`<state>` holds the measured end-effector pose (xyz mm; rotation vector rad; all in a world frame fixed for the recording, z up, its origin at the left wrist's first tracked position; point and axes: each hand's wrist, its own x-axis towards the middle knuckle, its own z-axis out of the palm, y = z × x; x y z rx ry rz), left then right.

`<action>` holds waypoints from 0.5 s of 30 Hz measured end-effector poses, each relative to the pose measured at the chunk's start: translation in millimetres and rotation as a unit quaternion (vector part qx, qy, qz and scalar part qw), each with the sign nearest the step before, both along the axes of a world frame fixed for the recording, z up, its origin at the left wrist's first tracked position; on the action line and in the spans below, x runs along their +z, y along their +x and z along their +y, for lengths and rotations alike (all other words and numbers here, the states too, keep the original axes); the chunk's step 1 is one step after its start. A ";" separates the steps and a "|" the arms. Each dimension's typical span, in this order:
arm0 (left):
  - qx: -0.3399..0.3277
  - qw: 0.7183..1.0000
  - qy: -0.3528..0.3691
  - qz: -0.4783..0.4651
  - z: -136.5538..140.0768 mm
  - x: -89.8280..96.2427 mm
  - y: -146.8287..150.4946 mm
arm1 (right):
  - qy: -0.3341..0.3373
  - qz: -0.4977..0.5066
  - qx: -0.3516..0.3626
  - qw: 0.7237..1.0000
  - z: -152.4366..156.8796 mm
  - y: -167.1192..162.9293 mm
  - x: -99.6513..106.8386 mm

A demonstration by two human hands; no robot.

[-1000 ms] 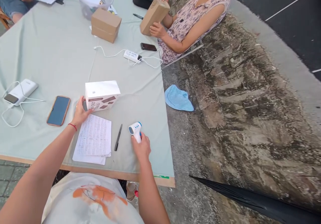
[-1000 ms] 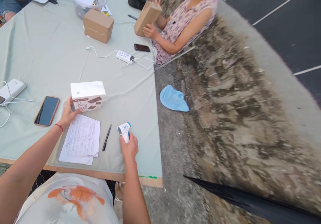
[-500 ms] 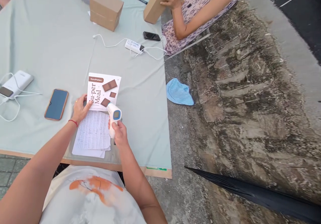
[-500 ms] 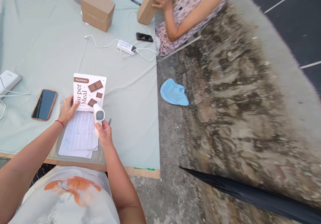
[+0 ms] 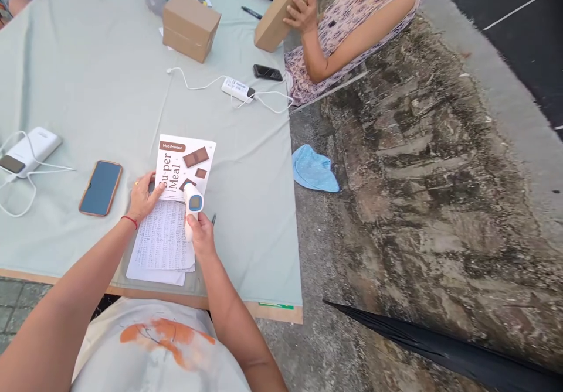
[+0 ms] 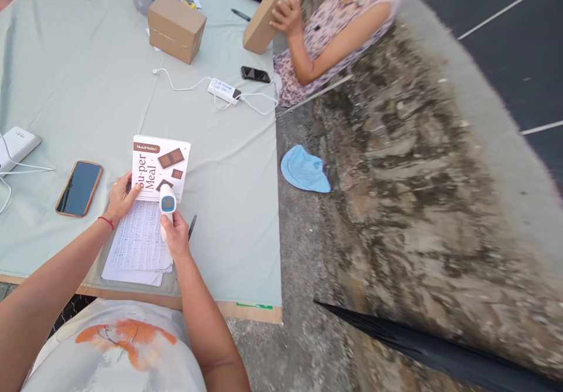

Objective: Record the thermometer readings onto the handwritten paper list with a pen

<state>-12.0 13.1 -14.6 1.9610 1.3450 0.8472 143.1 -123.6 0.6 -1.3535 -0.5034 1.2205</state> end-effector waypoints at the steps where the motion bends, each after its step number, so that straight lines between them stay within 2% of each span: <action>1: 0.003 1.000 0.001 0.001 -0.1 -0.7 0.0 | 0.002 -0.006 0.002 1.000 -0.2 0.3 0.2; 5: 0.008 1.000 0.001 -0.003 -0.5 -2.4 0.1 | 0.013 -0.028 0.009 0.999 -1.0 1.6 1.9; 15: -0.018 1.000 -0.010 -0.012 1.4 -4.2 -2.7 | 0.001 0.034 0.000 0.999 3.3 -2.8 3.9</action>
